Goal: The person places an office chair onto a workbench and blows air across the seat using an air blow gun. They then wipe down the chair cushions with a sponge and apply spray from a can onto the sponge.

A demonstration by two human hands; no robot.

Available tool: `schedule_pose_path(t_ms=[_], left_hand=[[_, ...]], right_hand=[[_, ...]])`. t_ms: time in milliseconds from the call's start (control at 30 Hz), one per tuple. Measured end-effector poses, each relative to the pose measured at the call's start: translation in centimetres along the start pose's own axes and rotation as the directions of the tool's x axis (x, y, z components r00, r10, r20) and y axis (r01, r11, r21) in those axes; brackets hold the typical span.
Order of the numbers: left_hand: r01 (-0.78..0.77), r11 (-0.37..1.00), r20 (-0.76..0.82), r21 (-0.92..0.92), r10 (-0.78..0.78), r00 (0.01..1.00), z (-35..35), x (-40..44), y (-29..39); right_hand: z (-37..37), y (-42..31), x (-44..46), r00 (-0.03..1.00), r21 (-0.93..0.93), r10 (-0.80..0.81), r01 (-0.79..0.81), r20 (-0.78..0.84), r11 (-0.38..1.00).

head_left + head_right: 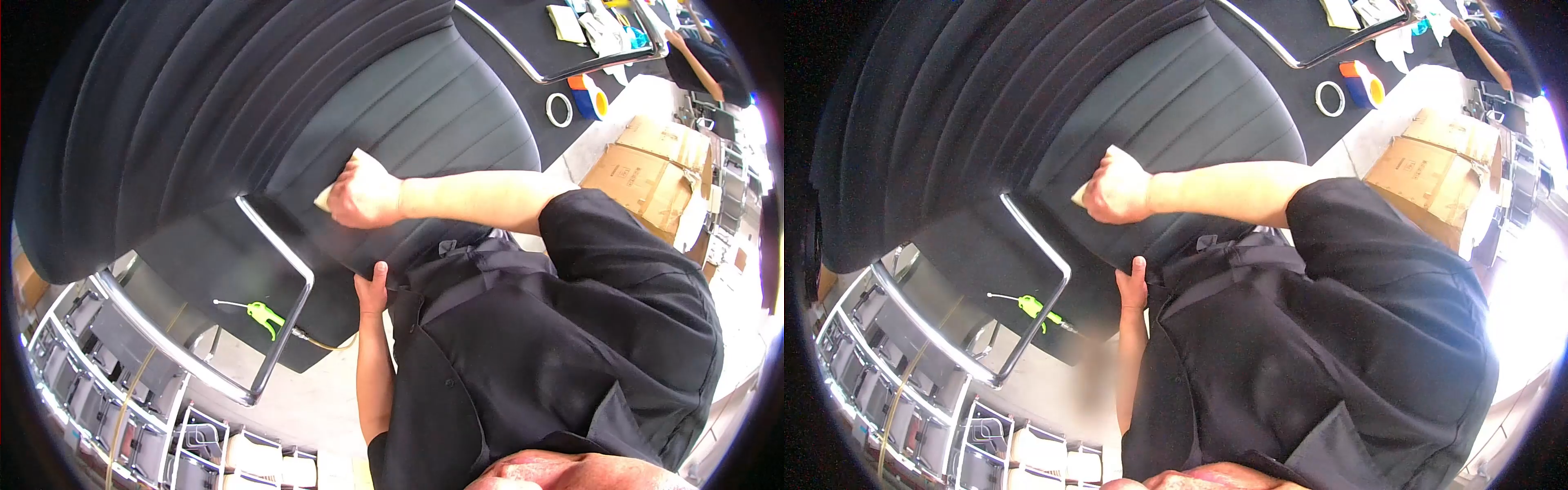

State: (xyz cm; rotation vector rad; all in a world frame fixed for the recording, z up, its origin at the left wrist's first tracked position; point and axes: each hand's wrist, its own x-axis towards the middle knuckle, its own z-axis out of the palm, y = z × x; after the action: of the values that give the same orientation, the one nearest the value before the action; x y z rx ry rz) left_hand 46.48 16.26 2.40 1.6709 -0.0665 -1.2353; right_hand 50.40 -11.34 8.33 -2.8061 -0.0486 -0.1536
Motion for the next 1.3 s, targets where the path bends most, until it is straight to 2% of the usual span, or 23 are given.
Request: schedule_pose_path(t_ms=[100,133,167,200,233,267,400,467,500,567,633,700,733,800,867,933,1000,1067,1167,1200,1233,1267,1300], left_hand=[[0.032,0.999,-0.018,0.043,-0.031,0.999,-0.2,-0.1,-1.4],[-0.001,0.999,-0.030,0.040,0.002,1.000,-0.4,0.2,-2.6],[-0.038,0.999,-0.045,0.036,0.040,0.998,-0.4,0.4,-3.1],[-0.045,0.998,-0.044,0.036,0.046,0.998,-0.4,0.5,-3.2],[-0.074,0.997,-0.056,0.035,0.076,0.996,-0.3,0.6,-3.1],[-0.097,0.995,-0.066,0.036,0.100,0.993,-0.3,0.6,-3.2],[-0.117,0.993,-0.028,-0.026,0.116,0.993,0.0,0.5,-2.4],[-0.053,0.999,-0.059,-0.006,0.053,0.997,0.4,-0.1,-0.5],[-0.055,0.998,-0.078,-0.008,0.054,0.995,0.7,-0.3,0.4],[-0.067,0.997,-0.085,-0.027,0.064,0.994,0.8,-0.2,0.4],[-0.082,0.996,-0.090,-0.040,0.078,0.993,0.8,-0.1,0.4],[-0.027,1.000,-0.069,-0.017,0.026,0.997,0.4,-0.2,0.1],[-0.034,0.999,-0.074,-0.009,0.033,0.997,0.4,-0.1,0.6],[-0.033,0.998,-0.089,-0.051,0.028,0.996,0.9,-0.6,1.4],[-0.046,0.998,-0.090,-0.032,0.043,0.995,0.6,-0.2,0.1],[-0.064,0.998,-0.097,-0.018,0.062,0.993,0.5,0.0,-0.1],[-0.050,0.997,-0.116,0.058,0.057,0.992,0.6,-0.4,1.0],[-0.104,0.995,-0.069,0.010,0.104,0.992,0.6,0.3,1.2],[-0.118,0.992,-0.021,-0.043,0.117,0.993,0.6,0.0,1.0],[-0.106,0.993,-0.018,-0.054,0.105,0.994,0.7,0.3,1.1],[-0.113,0.992,-0.025,-0.050,0.112,0.993,0.7,0.4,1.1],[-0.094,0.994,-0.014,-0.063,0.093,0.996,0.7,0.2,1.0],[-0.084,0.994,-0.002,-0.075,0.084,0.996,0.6,0.2,1.2]], right_hand=[[0.3,3.6,-0.3,0.955,-0.117,-0.221,0.201,-0.199,0.973],[-1.2,5.6,-1.0,0.987,-0.210,-0.108,0.080,-0.122,0.974],[-1.1,9.0,-2.0,0.992,-0.068,0.026,-0.035,-0.125,0.997],[-4.1,11.7,-2.3,0.969,-0.275,0.181,-0.131,0.167,0.952],[-3.9,16.8,-4.7,0.997,-0.097,0.066,-0.060,0.049,0.993],[-5.8,18.2,-5.3,0.930,-0.118,0.364,-0.357,0.043,0.927],[-6.5,20.9,-5.9,0.894,-0.250,0.448,-0.435,-0.003,0.865],[-4.8,17.3,-2.7,0.784,-0.263,0.614,-0.576,0.088,0.774],[-4.0,14.4,-0.6,0.748,-0.354,0.606,-0.508,0.271,0.785],[-2.0,8.3,2.7,0.844,-0.267,0.474,-0.410,0.252,0.872],[-0.6,3.4,4.5,0.949,-0.241,0.129,-0.058,0.289,0.969],[3.0,-0.3,5.3,0.985,-0.198,-0.007,0.042,0.172,0.979],[3.6,-0.4,5.3,0.998,0.005,-0.061,0.061,0.010,0.998],[5.4,1.7,3.7,0.981,-0.264,-0.166,0.187,0.099,0.946],[-1.4,5.3,1.7,0.954,-0.049,0.181,-0.174,0.238,0.983],[-3.3,12.8,-2.9,0.985,-0.232,0.086,-0.050,0.149,0.971],[-6.6,16.5,-5.3,0.877,-0.161,0.472,-0.455,0.087,0.876],[-7.4,18.5,-6.7,0.917,-0.257,0.399,-0.382,0.015,0.888],[-5.3,13.5,-2.3,0.748,-0.271,0.643,-0.592,0.165,0.759],[-4.0,10.1,0.2,0.730,-0.394,0.573,-0.435,0.372,0.810],[-1.6,6.8,0.8,0.887,-0.274,0.368,-0.295,0.277,0.916],[0.1,3.0,2.3,0.894,-0.401,0.218,-0.047,0.392,0.915],[0.5,-0.7,2.5,0.961,-0.263,0.140,-0.075,0.238,0.962]])
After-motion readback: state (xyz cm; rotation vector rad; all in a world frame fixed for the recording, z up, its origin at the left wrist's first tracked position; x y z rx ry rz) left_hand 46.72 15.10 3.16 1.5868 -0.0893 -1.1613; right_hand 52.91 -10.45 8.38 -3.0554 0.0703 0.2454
